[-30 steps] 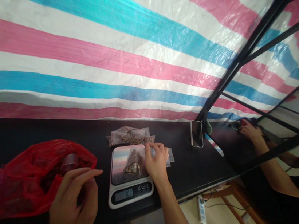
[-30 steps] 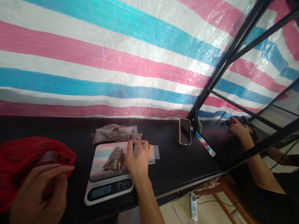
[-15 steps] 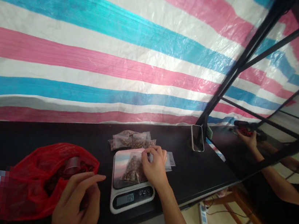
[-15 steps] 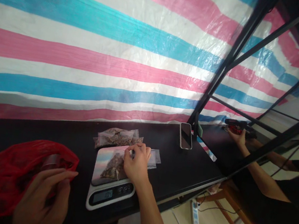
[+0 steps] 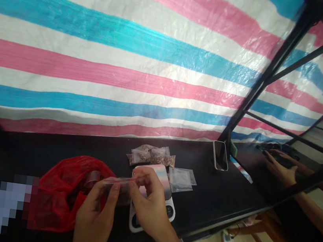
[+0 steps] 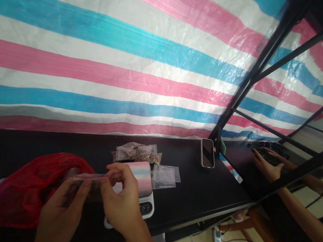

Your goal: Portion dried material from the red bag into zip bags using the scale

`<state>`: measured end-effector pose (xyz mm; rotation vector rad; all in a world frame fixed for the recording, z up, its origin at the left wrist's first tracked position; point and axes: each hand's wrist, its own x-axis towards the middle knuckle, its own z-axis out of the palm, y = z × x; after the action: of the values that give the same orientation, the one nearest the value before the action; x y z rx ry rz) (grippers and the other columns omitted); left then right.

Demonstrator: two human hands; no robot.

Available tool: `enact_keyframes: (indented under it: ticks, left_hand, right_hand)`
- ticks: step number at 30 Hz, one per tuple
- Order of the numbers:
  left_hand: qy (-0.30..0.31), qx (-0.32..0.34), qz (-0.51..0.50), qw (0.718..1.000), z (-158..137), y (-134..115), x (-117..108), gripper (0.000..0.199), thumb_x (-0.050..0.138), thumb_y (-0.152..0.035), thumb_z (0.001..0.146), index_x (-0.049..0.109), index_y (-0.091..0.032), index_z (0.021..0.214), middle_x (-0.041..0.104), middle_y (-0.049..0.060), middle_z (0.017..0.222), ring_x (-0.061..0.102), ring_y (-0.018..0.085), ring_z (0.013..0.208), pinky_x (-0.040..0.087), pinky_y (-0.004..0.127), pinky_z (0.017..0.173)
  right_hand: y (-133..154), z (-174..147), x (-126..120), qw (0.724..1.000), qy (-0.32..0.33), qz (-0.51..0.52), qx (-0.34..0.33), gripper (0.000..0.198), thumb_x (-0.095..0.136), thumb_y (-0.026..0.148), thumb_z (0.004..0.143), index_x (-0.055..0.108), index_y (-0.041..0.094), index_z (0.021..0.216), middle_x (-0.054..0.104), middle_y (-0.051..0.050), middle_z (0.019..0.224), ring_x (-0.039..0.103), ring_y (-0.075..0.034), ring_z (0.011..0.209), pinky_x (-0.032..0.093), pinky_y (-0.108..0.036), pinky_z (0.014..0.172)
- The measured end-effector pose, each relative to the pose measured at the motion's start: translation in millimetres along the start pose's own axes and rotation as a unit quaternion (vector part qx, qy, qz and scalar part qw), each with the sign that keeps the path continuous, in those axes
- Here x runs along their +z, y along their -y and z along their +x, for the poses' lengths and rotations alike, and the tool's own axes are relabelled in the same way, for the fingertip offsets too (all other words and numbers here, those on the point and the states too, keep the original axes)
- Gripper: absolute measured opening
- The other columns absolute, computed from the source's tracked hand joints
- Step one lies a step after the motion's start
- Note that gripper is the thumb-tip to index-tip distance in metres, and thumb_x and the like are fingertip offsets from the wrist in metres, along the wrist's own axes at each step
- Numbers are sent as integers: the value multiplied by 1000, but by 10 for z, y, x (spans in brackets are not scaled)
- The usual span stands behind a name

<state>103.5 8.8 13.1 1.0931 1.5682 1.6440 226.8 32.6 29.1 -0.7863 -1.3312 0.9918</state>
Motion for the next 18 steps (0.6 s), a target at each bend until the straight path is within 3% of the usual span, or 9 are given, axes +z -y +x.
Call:
enact_keyframes:
  ticks: [8,13,18]
  left_hand:
    - [-18,-10,6,1000,1,8,-140,64,71,-85,73,78,-24,92,83,6,102,78,28,100,63,39,94]
    - [-22,-15,10,1000,-5,-32,-204,68,67,-89,74,77,-24,92,83,6,97,78,27,91,66,37,87]
    - [-20,-9,14,1000,-15,-33,-273,67,65,-89,76,74,-24,88,81,6,92,77,25,84,66,35,82]
  right_hand:
    - [10,-1,152,998,-43,-34,-36,15,66,24,97,64,24,112,65,0,91,61,-16,82,54,-29,77]
    - [43,-42,209,997,-6,-36,-65,32,64,18,97,60,27,127,68,-1,100,65,-17,91,55,-33,87]
    - [24,-84,239,997,8,-44,-58,36,64,15,94,60,26,128,66,-1,99,63,-17,91,55,-32,88]
